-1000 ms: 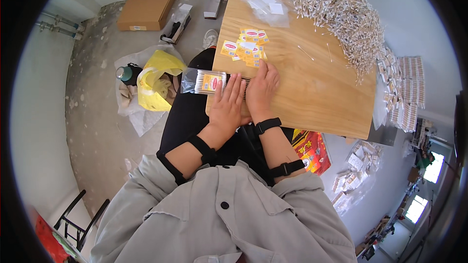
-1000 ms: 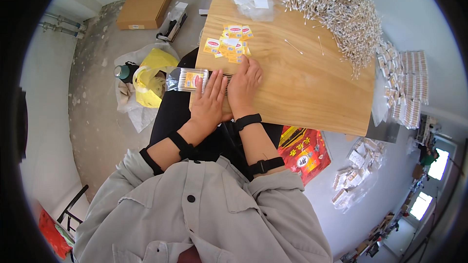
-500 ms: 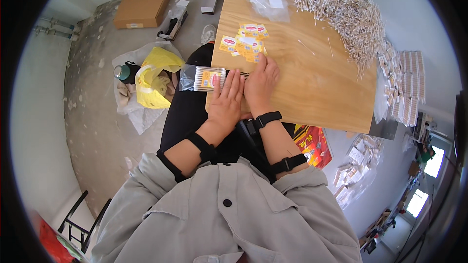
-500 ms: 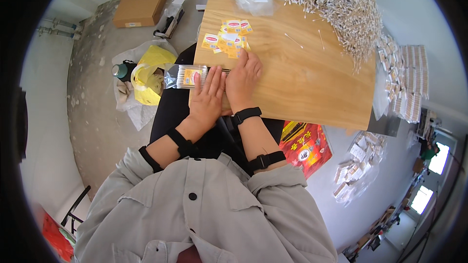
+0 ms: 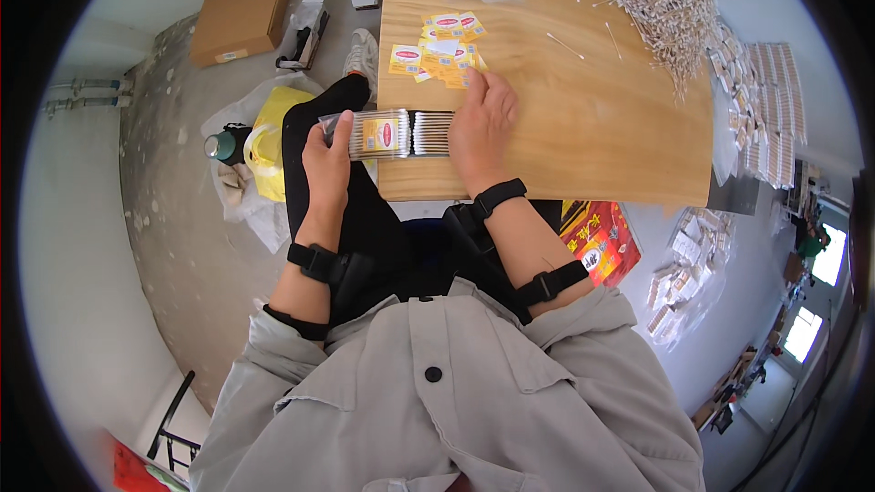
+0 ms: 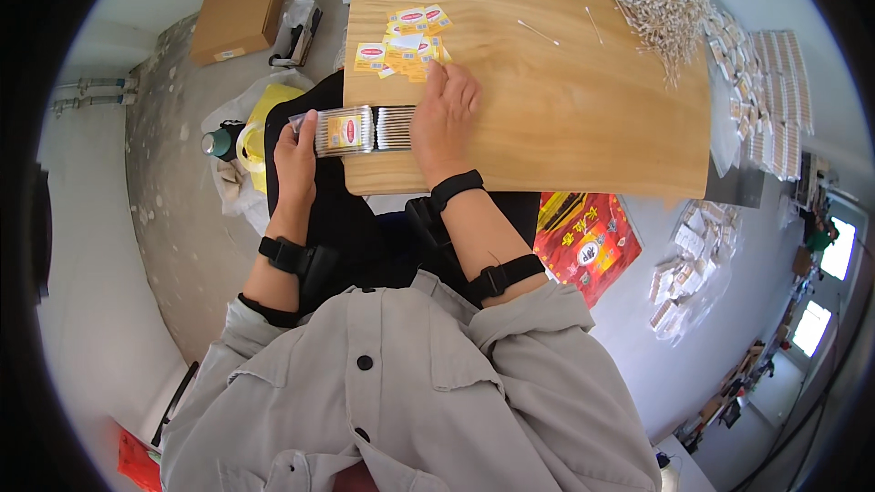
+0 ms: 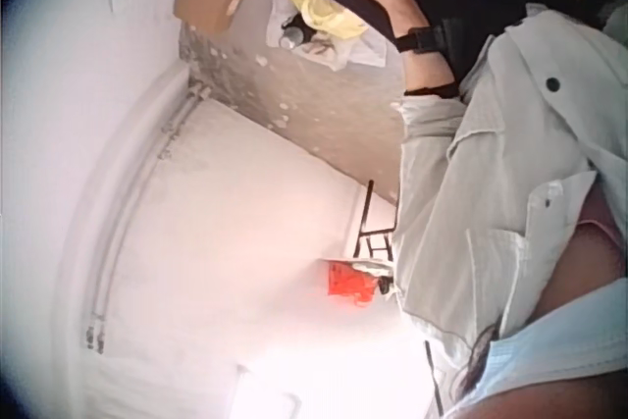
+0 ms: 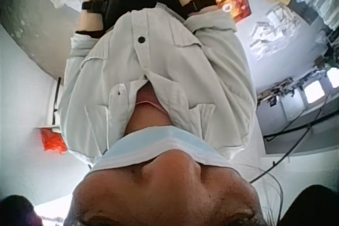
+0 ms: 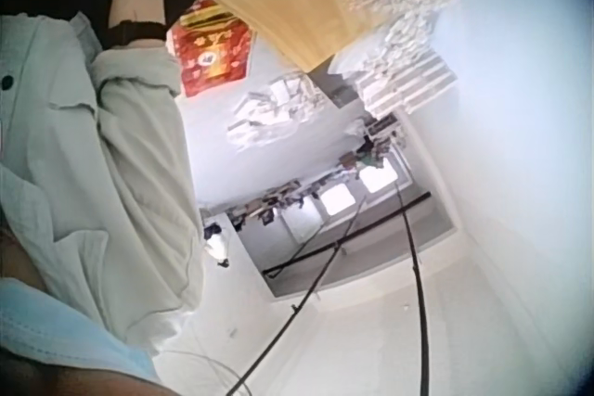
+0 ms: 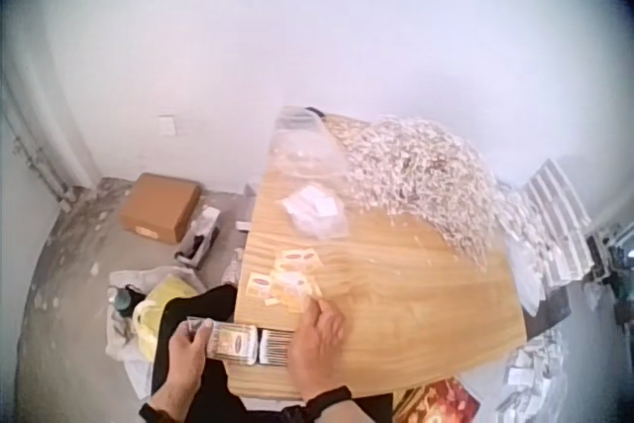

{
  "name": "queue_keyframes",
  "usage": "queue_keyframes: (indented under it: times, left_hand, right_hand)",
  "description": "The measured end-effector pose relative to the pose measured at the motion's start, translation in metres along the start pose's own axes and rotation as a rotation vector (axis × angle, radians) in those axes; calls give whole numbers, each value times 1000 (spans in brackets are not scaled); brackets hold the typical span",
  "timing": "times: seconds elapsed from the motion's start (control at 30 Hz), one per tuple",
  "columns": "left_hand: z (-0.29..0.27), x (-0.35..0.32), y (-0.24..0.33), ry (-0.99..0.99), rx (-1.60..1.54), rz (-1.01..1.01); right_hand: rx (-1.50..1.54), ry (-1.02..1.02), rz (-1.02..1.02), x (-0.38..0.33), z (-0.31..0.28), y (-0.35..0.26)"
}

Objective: The person sits on the floor and packs cotton swabs into small plastic sleeves. They gather swabs from a large pile on a wooden table, align them into bundles, insert them into clear plastic wrappers, and apply yellow labels to seal the packages.

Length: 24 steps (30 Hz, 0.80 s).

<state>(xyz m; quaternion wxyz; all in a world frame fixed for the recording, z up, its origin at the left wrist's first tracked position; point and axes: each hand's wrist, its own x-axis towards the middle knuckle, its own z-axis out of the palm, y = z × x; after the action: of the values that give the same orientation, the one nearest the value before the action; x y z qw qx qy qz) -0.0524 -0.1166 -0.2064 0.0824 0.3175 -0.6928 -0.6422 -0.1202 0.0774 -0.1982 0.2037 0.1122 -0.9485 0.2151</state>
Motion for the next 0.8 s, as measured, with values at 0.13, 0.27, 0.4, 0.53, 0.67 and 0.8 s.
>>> queue_keyframes:
  times: [0.13,0.27,0.4,0.53,0.67,0.8]
  left_hand:
    - [6,7,-11,-53,-225,-72]
    - [6,13,-23,-107,-422,-132]
    - [8,18,-32,-134,-445,-168]
    - [7,19,-36,-137,-443,-188]
    - [8,19,-37,-144,-453,-196]
    - [8,20,-40,-140,-466,-188]
  right_hand:
    - [-30,3,0,1,2,2]
    - [-34,16,3,1,4,2]
    - [-47,17,13,0,6,2]
    - [-30,8,25,1,4,-1]
    - [-41,1,34,2,4,-2]
    - [-38,-3,21,2,3,-2]
